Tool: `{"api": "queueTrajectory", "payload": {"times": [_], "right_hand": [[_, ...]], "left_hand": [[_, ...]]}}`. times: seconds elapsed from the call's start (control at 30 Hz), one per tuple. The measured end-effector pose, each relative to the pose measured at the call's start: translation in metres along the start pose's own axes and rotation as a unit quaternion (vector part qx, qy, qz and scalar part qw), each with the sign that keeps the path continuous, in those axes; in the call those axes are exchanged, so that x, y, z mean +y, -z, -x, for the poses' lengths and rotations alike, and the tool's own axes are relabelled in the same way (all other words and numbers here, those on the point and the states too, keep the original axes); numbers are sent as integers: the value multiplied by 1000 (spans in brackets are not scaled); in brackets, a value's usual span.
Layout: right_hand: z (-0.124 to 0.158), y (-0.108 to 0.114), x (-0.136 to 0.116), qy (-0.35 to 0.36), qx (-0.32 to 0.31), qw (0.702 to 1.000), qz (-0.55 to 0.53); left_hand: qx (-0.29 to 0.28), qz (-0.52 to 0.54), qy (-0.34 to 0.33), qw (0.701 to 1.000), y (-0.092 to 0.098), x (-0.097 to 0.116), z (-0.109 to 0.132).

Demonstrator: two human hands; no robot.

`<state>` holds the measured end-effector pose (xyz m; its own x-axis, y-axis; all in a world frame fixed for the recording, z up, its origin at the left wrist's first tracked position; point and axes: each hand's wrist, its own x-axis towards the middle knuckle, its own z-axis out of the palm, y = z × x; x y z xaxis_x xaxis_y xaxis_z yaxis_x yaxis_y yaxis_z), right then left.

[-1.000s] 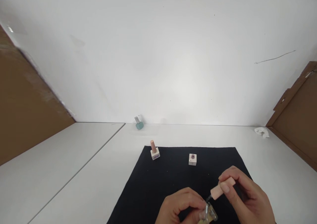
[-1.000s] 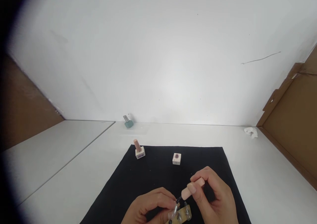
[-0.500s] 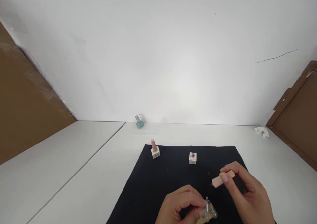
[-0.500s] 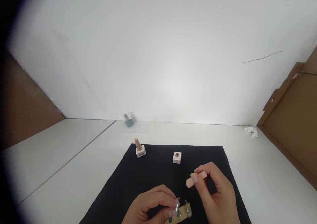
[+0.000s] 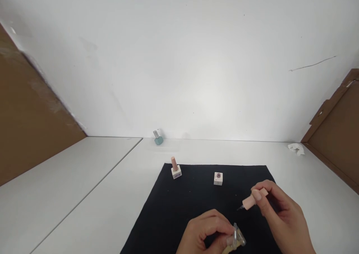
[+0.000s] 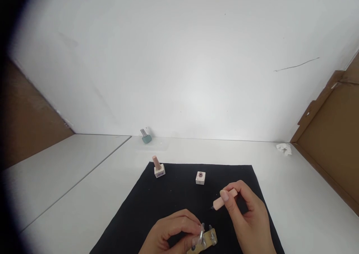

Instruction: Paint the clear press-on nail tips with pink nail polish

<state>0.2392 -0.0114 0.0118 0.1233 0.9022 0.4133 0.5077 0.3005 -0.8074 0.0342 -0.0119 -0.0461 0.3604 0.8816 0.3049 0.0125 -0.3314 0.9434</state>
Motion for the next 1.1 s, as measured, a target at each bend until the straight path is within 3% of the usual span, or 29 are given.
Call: {"api": "queueTrajectory", "payload": {"times": [0.1, 0.3, 0.47, 0.63, 0.73, 0.93, 1.1], "right_hand": [[3, -1, -1, -14, -9, 1000, -21], [5, -5, -2, -47, -21, 998, -29], [0, 2, 2, -17, -28, 999, -8], [5, 1, 1, -33, -54, 997, -44], [5, -1, 2, -16, -79, 996, -39], [-3, 3, 6, -22, -17, 999, 18], [2, 3, 0, -12, -45, 999, -21]], "left_hand": [[14, 14, -18, 1000, -2, -6, 0], [2, 14, 30, 999, 0, 4, 0], [-4, 23, 24, 999, -1, 3, 1], [16, 29, -20, 999, -4, -7, 0], [7, 24, 3, 1000, -3, -3, 0], [-4, 25, 25, 999, 0, 5, 0], [4, 24, 33, 999, -1, 6, -1]]}}
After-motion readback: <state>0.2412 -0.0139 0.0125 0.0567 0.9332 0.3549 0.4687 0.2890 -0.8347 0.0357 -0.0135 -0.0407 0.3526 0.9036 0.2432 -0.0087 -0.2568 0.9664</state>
